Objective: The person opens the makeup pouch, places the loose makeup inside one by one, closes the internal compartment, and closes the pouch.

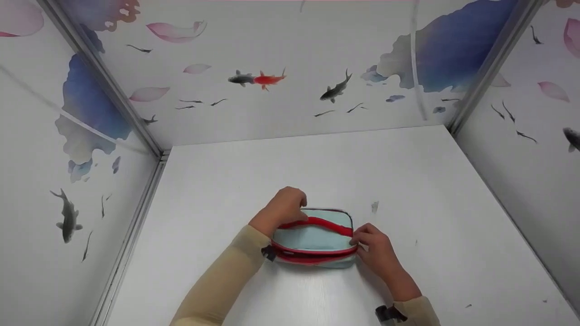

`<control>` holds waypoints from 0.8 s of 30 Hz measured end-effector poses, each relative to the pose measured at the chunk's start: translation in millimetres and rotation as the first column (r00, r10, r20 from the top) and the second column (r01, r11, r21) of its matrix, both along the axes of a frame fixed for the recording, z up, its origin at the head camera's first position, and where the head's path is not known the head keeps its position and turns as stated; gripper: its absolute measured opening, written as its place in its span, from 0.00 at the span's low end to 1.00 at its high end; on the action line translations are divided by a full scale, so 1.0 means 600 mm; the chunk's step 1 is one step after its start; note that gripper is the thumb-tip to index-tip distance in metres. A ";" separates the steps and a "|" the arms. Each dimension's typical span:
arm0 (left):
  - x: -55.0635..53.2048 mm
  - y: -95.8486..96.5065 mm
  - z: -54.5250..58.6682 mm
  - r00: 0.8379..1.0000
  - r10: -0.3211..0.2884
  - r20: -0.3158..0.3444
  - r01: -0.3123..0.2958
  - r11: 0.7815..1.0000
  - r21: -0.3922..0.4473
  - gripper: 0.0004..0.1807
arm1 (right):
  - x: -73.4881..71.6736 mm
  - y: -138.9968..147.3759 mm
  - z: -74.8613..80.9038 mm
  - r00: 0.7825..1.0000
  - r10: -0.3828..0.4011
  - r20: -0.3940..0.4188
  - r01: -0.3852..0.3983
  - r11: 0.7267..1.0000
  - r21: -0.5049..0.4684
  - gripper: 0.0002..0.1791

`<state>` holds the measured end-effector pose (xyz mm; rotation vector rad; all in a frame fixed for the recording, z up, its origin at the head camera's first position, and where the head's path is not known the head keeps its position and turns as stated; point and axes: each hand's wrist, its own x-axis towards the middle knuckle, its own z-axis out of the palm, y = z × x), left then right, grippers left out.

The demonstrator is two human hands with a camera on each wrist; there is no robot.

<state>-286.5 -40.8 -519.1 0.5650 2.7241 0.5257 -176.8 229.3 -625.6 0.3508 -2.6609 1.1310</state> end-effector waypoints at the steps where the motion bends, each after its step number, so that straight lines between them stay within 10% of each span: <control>1: -0.005 0.007 -0.003 1.000 -0.009 0.011 0.009 1.000 -0.003 0.21 | 0.000 0.000 0.000 1.000 -0.003 0.018 0.003 1.000 0.004 0.22; 7: -0.027 0.029 -0.031 0.990 -0.074 0.119 0.082 0.994 -0.069 0.33 | 0.000 -0.003 0.004 0.994 -0.008 0.109 0.005 1.000 0.028 0.22; 13: -0.032 0.042 -0.055 0.989 -0.114 0.093 0.127 0.981 -0.150 0.25 | -0.002 -0.006 0.015 0.987 0.004 0.162 -0.013 0.999 0.052 0.20; 24: -0.031 0.072 -0.049 0.994 -0.062 0.091 0.081 0.972 -0.219 0.19 | -0.043 0.021 0.047 0.954 0.076 0.289 -0.088 0.996 0.031 0.19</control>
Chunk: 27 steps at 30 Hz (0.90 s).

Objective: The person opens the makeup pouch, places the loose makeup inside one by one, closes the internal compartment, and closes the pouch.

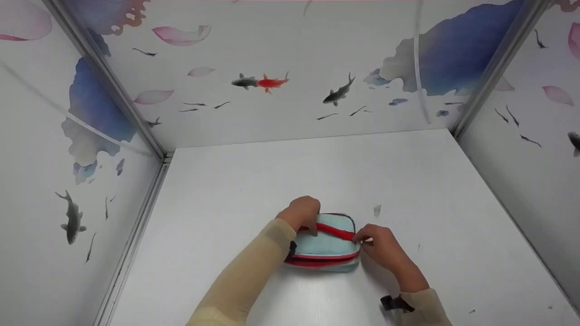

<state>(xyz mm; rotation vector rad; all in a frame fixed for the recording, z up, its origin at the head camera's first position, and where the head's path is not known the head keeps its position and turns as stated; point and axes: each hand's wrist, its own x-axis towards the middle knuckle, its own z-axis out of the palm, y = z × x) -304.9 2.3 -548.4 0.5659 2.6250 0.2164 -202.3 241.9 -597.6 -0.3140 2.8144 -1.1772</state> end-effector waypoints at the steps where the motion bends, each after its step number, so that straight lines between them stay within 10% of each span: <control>1: 0.003 0.000 0.000 1.000 0.013 0.007 -0.013 1.000 -0.001 0.19 | -0.009 0.003 0.004 1.000 0.005 0.008 -0.005 1.000 -0.001 0.18; 14: 0.026 0.004 0.004 0.989 0.143 0.048 -0.145 0.987 0.061 0.23 | -0.146 0.003 -0.012 0.968 0.046 0.248 -0.054 0.998 0.027 0.19; 27: 0.034 0.006 0.006 0.986 0.169 -0.004 -0.169 0.984 0.062 0.22 | -0.185 0.014 -0.012 0.912 0.246 0.329 -0.269 0.963 0.024 0.18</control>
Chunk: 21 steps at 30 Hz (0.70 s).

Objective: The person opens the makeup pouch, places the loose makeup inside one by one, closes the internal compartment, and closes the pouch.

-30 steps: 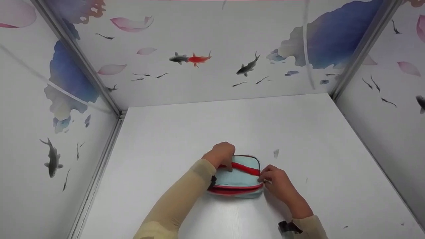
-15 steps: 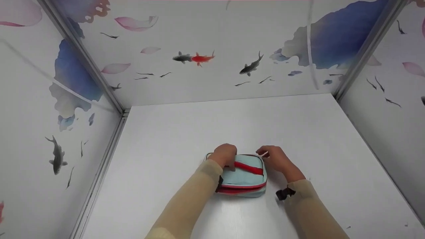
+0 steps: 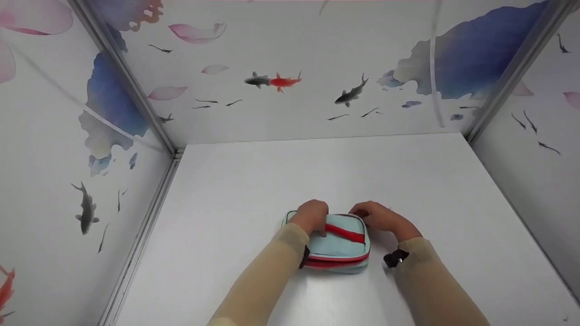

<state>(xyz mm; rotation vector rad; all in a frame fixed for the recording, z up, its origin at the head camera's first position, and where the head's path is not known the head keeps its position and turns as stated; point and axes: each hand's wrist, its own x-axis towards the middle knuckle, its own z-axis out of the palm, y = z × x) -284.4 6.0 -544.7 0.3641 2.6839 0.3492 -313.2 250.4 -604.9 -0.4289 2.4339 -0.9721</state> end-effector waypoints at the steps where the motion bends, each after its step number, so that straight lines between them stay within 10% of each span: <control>1: 0.000 0.001 0.001 1.000 -0.018 -0.012 0.018 1.000 -0.016 0.21 | -0.001 0.001 -0.001 1.000 0.013 -0.009 -0.013 1.000 0.018 0.18; 6: 0.002 0.004 0.002 0.994 -0.102 -0.040 0.097 0.991 -0.093 0.17 | -0.003 0.003 -0.014 0.998 0.013 -0.058 -0.008 0.997 0.071 0.12; 15: -0.028 0.009 0.008 0.998 -0.049 0.033 0.051 0.997 -0.060 0.19 | -0.008 -0.005 -0.018 0.969 -0.176 -0.173 0.183 0.983 0.023 0.09; 21: -0.053 0.011 0.006 0.993 -0.108 -0.057 0.100 0.987 -0.129 0.13 | -0.017 -0.018 -0.017 0.935 -0.245 -0.257 0.244 0.969 -0.036 0.09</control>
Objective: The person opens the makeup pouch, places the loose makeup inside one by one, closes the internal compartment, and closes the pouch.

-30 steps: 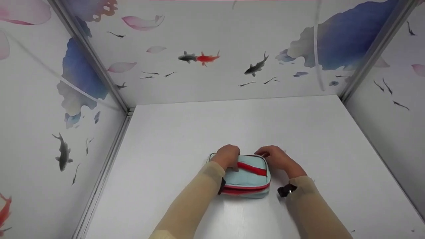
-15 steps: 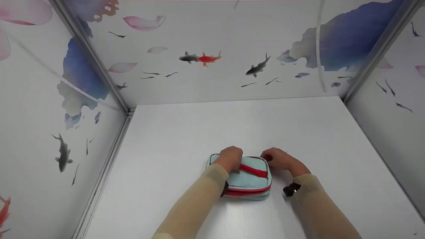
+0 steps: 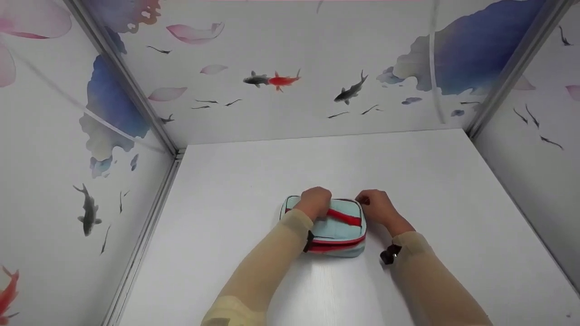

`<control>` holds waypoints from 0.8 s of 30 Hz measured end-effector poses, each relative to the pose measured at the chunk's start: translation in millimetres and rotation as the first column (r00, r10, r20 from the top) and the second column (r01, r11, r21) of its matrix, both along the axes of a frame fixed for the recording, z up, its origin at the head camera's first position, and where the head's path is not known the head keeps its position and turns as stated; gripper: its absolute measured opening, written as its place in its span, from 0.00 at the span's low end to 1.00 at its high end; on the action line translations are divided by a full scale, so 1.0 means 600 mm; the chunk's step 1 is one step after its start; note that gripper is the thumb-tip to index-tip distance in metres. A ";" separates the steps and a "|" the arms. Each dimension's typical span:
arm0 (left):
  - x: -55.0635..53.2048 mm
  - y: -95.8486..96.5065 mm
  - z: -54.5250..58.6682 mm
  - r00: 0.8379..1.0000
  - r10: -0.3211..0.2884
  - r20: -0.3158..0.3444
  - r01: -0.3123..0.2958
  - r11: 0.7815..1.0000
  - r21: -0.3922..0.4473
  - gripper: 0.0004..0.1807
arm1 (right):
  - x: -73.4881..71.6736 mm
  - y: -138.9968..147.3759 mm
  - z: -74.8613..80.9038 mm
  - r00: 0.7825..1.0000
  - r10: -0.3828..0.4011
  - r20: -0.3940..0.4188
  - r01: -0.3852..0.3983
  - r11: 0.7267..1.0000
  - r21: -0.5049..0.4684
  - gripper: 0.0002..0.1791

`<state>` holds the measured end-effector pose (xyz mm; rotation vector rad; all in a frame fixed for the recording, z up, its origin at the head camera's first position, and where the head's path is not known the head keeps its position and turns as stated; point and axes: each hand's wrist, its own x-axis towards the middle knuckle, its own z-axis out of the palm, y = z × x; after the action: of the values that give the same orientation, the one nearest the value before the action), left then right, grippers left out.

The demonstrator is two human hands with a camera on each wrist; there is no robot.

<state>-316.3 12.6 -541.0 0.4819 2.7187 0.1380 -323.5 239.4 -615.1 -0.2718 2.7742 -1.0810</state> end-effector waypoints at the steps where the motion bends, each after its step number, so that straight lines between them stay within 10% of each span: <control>1: -0.004 -0.001 -0.001 1.000 -0.005 -0.015 0.004 1.000 -0.005 0.13 | -0.002 -0.001 0.001 1.000 -0.011 -0.008 0.011 1.000 -0.005 0.09; 24: 0.004 0.020 -0.005 0.991 0.066 -0.119 -0.072 0.996 -0.054 0.12 | 0.003 0.007 -0.007 0.984 -0.171 0.054 0.177 0.977 -0.117 0.09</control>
<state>-314.1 24.6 -543.9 0.3907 2.8467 0.0497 -321.7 243.7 -619.2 -0.0175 2.7386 -1.2829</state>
